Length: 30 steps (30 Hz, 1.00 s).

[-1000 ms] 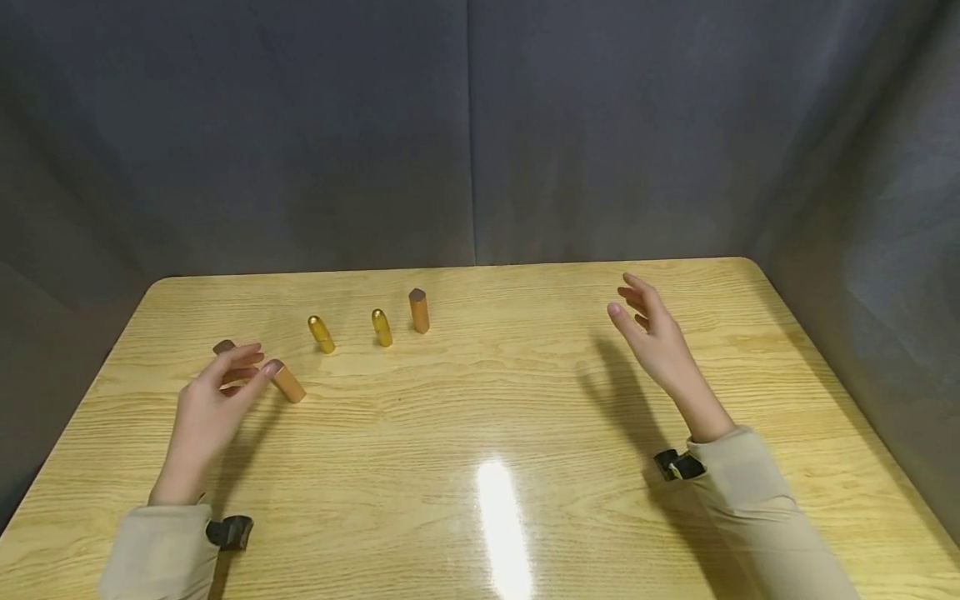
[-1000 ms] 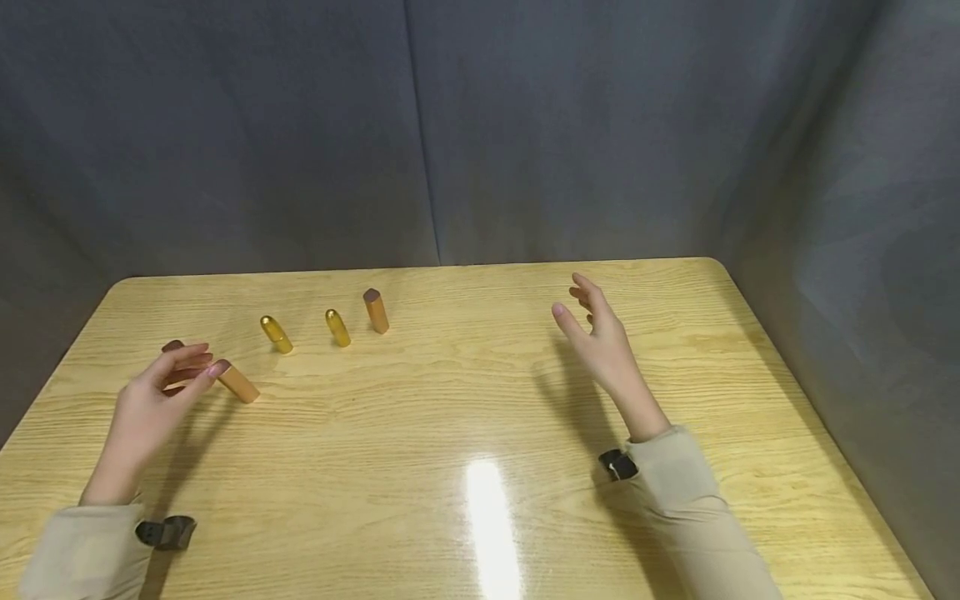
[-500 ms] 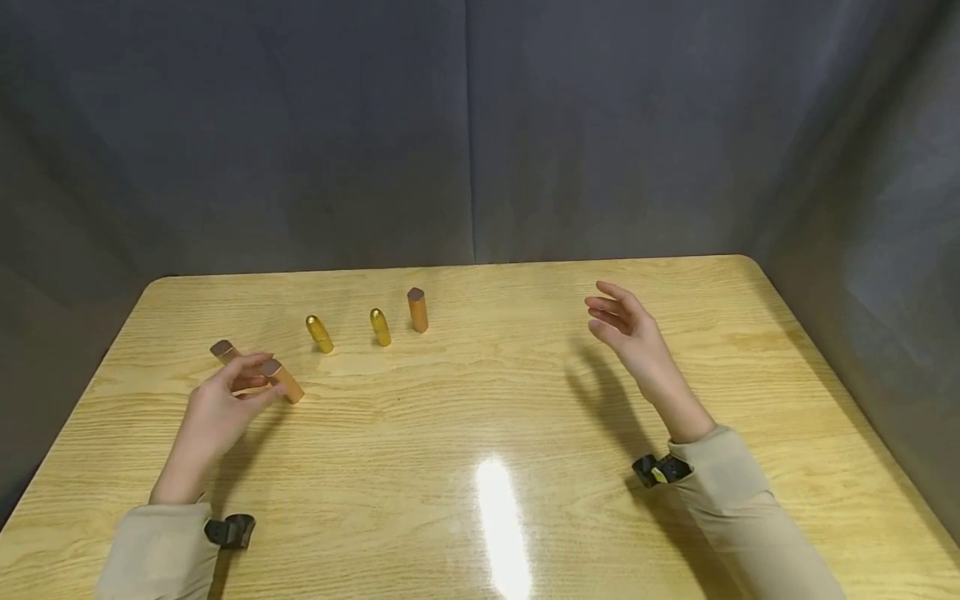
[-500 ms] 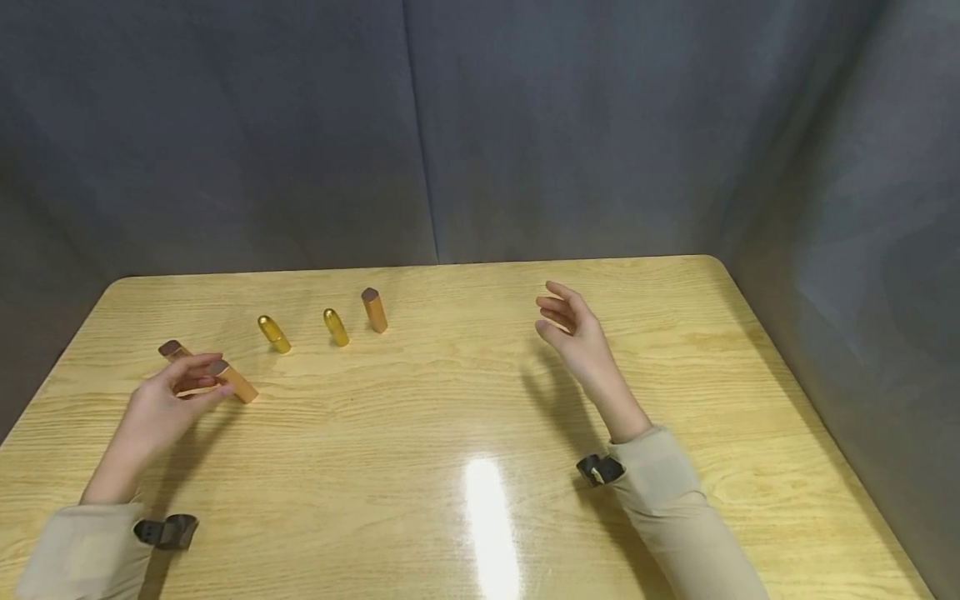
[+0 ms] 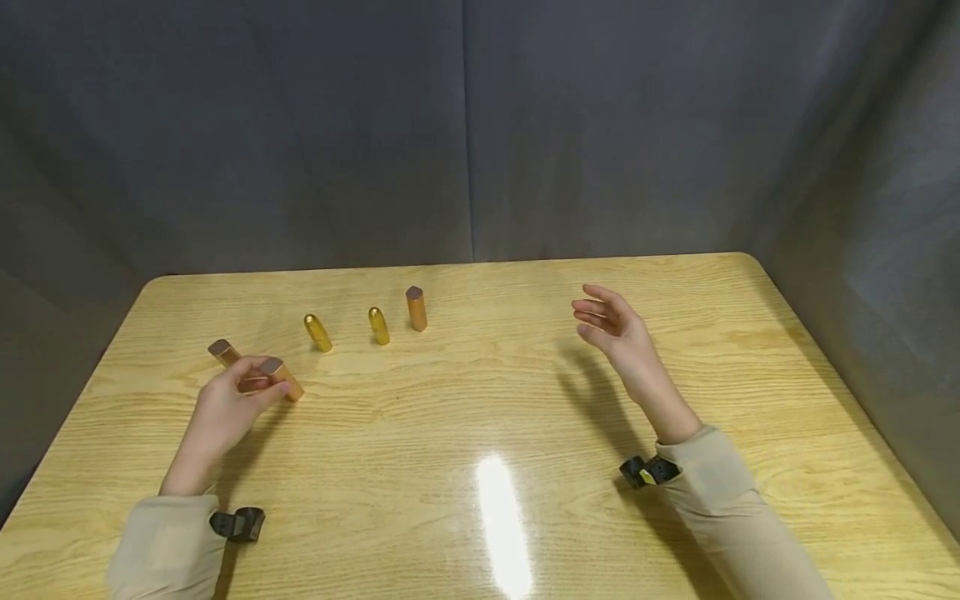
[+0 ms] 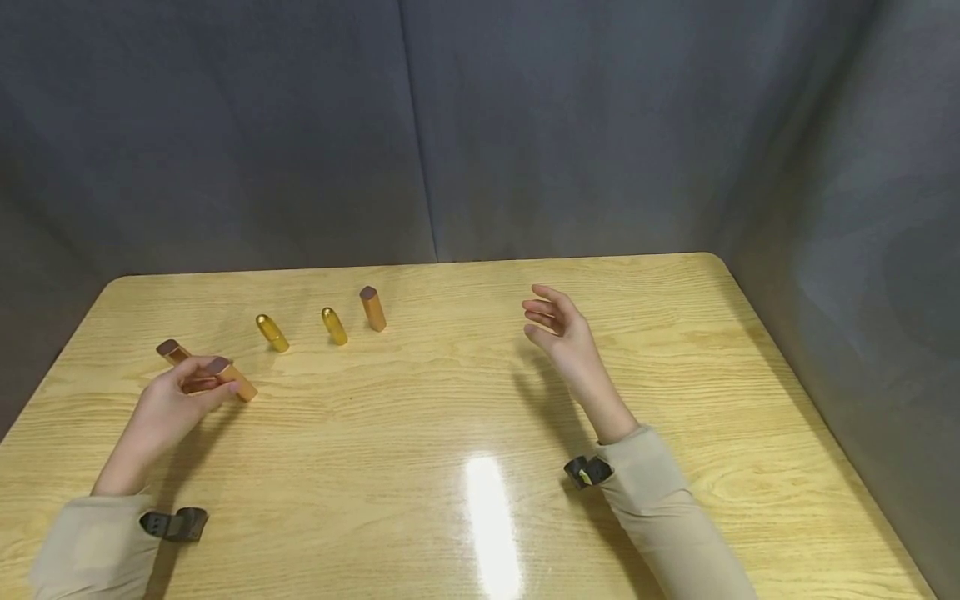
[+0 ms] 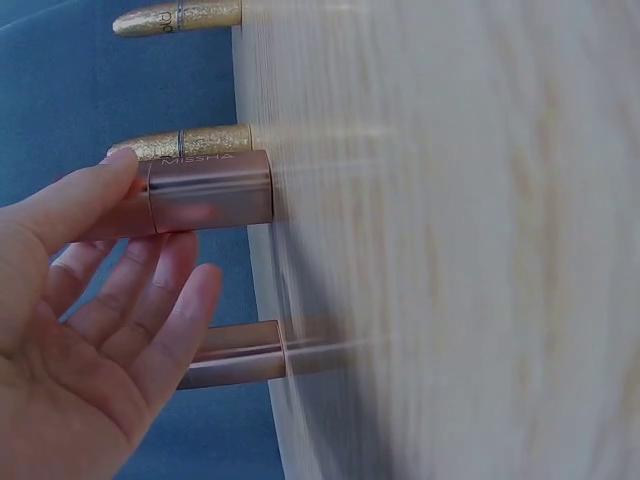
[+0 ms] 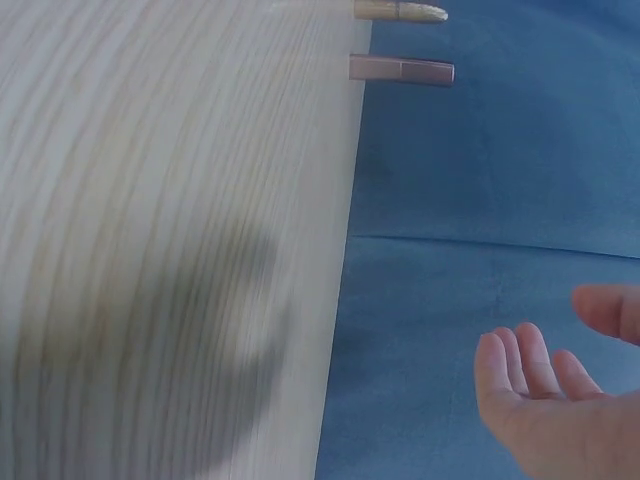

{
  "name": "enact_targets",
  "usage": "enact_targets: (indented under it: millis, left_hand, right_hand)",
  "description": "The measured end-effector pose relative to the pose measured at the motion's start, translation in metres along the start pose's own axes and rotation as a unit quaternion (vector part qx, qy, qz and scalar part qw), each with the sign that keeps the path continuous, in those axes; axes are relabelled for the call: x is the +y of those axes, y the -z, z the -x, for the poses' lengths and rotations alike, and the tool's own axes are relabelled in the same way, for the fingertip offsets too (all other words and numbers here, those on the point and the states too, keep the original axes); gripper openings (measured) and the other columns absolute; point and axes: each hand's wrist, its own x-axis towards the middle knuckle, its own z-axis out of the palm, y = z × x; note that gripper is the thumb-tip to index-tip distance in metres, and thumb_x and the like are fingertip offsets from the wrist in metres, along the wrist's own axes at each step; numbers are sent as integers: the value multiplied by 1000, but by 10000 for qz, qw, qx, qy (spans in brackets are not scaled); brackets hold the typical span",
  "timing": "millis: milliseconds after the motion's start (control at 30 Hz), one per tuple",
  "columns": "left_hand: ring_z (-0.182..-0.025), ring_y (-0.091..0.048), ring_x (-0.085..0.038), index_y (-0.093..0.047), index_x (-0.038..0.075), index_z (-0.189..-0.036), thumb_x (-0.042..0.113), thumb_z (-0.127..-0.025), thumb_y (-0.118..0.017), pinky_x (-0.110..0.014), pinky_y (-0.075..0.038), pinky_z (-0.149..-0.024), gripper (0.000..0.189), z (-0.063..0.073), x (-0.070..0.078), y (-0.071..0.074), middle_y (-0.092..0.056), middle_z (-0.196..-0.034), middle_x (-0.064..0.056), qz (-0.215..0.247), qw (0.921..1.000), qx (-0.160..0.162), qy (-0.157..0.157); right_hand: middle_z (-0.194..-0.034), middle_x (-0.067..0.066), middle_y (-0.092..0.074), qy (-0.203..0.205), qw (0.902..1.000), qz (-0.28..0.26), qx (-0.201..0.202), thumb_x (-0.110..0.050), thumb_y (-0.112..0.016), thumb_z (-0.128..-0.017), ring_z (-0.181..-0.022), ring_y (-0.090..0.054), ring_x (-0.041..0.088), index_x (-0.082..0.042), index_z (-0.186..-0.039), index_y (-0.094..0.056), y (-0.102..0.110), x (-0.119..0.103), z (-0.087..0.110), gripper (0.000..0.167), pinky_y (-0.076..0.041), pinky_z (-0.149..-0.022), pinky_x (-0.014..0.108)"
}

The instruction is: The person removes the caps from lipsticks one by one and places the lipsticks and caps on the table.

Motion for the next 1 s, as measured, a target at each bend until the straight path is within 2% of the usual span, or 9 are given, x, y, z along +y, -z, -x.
enact_targets:
  millis: [233,367,433,533,633,700,867,1000]
  left_hand:
    - [-117,-54,-45,-52,1,-131,29,-94,-61,-53,-49,-90,48,0,7,-2,-56,-127,-27,123,9998,-68,-106]
    - [-118,-54,-44,-51,1,-132,30,-94,-61,-52,-48,-92,49,0,12,-4,-56,-127,-26,209,9996,-135,-142]
    - [-117,-54,-43,-50,1,-132,30,-94,-61,-47,-50,-90,49,0,16,-5,-56,-127,-26,197,9995,-148,-177]
    - [-116,-56,-41,-48,-1,-132,30,-94,-61,-33,-53,-84,51,-2,21,-8,-57,-127,-25,222,9994,-133,-223]
    - [-115,-58,-39,-45,-2,-130,32,-93,-62,-21,-50,-78,53,-5,28,-11,-58,-126,-24,329,9991,-149,-214]
    - [-114,-59,-37,-45,-2,-128,33,-93,-62,-17,-49,-76,53,-6,32,-14,-59,-124,-23,442,9987,-162,-214]
    - [-114,-60,-36,-46,-1,-127,34,-93,-62,-14,-49,-76,51,-9,42,-22,-60,-123,-22,711,9967,-201,-324]
    - [-116,-59,-36,-45,0,-128,34,-94,-60,-17,-50,-78,50,-9,50,-29,-58,-126,-21,911,9946,-334,-355]
  right_hand:
    - [-130,8,-52,131,9999,-28,17,1,-50,-95,-108,-54,-2,-4,-145,-34,-6,-1,-2,53,-48,-88,10]
    - [-131,13,-52,208,9998,-53,-3,5,-50,-94,-106,-55,-3,-3,-144,-36,-11,-6,-4,53,-48,-88,10]
    - [-134,18,-50,217,9998,-18,-36,6,-50,-93,-105,-55,-4,-3,-144,-36,-15,-9,-5,53,-48,-88,10]
    - [-137,21,-49,206,9997,-2,-93,7,-50,-93,-106,-55,-2,-3,-144,-38,-19,-14,-7,54,-48,-88,10]
    - [-137,22,-50,215,9997,10,-149,7,-51,-92,-109,-56,4,-4,-143,-39,-23,-17,-8,54,-48,-88,10]
    - [-137,22,-51,235,9996,20,-184,7,-52,-92,-112,-56,9,-4,-143,-40,-25,-20,-10,53,-48,-87,11]
    - [-135,22,-52,321,9990,79,-309,7,-52,-91,-118,-56,22,-4,-142,-41,-29,-26,-12,53,-49,-88,13]
    - [-133,24,-52,434,9980,120,-436,8,-52,-91,-121,-54,31,-2,-141,-41,-34,-31,-14,53,-50,-89,14]
